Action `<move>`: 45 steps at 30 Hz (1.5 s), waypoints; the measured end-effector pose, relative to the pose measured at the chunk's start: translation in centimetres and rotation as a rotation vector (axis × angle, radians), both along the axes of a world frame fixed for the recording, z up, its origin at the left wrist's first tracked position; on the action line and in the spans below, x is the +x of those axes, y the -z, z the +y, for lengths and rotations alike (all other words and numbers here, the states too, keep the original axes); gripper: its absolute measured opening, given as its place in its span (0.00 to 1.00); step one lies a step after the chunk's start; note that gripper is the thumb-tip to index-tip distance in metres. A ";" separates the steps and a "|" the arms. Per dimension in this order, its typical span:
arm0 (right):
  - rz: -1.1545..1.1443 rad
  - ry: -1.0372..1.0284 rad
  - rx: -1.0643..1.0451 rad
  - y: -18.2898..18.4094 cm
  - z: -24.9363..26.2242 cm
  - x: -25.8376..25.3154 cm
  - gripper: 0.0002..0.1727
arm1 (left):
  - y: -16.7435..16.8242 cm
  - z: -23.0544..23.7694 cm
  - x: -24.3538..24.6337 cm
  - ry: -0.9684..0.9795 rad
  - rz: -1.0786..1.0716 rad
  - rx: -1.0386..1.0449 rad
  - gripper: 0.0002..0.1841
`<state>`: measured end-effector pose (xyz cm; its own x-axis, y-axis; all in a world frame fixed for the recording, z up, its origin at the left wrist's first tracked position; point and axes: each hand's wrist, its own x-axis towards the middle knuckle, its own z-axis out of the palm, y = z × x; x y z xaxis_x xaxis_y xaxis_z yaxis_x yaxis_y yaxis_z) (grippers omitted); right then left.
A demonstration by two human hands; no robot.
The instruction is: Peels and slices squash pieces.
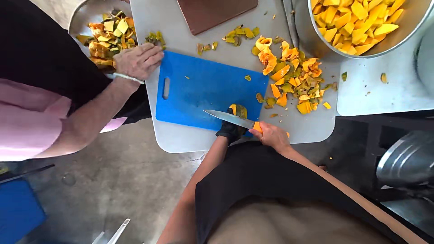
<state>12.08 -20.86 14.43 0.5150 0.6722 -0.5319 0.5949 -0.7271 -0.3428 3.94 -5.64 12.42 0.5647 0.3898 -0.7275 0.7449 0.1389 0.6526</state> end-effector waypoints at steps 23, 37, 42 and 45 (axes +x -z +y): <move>0.118 0.134 -0.147 -3.0 -1.2 0.3 0.42 | 1.5 -0.8 -0.6 0.397 -0.036 0.347 0.37; 0.134 0.157 -0.196 -0.9 5.1 1.8 0.40 | 1.0 0.8 0.1 0.405 0.011 0.195 0.23; 0.212 0.232 -0.141 3.6 3.8 4.0 0.45 | 2.6 1.7 -1.0 0.094 0.021 -0.029 0.27; 0.336 0.273 -0.074 3.1 1.5 3.3 0.39 | 4.0 2.3 -2.0 0.087 -0.036 -0.108 0.25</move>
